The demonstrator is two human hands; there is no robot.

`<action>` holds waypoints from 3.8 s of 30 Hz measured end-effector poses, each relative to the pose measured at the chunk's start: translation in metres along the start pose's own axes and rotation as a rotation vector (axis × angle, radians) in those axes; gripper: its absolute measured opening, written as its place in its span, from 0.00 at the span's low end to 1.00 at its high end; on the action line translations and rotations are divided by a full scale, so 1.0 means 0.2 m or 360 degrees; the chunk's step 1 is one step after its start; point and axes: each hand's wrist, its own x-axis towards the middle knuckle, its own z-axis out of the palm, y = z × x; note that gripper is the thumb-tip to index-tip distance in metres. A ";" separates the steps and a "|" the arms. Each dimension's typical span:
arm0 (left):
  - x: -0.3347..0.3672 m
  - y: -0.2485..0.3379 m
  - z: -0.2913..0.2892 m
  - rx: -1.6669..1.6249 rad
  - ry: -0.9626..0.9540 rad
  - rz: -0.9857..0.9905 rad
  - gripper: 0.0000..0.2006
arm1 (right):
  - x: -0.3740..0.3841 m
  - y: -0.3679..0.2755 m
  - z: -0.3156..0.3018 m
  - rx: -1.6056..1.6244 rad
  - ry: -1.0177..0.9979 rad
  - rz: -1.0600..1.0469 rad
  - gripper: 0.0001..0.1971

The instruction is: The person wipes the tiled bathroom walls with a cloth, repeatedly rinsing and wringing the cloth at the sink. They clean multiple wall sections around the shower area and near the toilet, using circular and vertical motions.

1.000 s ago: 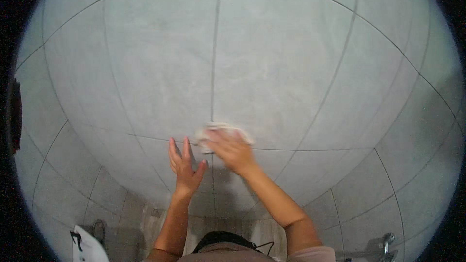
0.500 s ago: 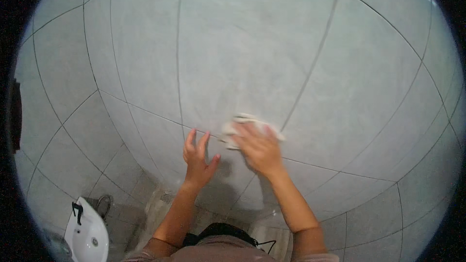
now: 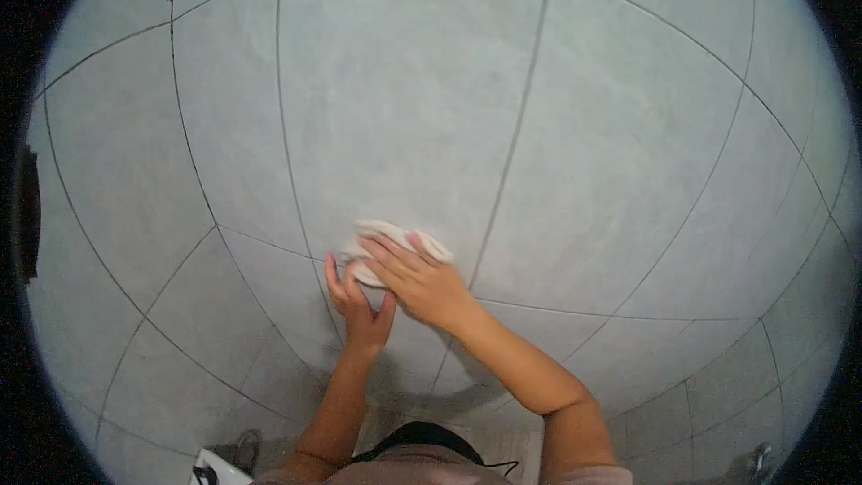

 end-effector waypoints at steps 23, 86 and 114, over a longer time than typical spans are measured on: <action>0.08 -0.56 -0.59 -0.0064 -0.0362 -0.0397 0.34 | 1.25 -0.28 0.03 -0.0511 0.0905 0.0465 0.19; 0.23 -0.44 -0.55 -0.0350 -0.0727 0.0539 0.33 | 0.42 -0.83 0.79 0.0106 0.1760 0.2035 0.20; 0.24 -0.22 -0.47 0.0282 -0.0415 0.0556 0.38 | -0.44 0.14 -0.39 -0.0409 0.2024 0.2005 0.27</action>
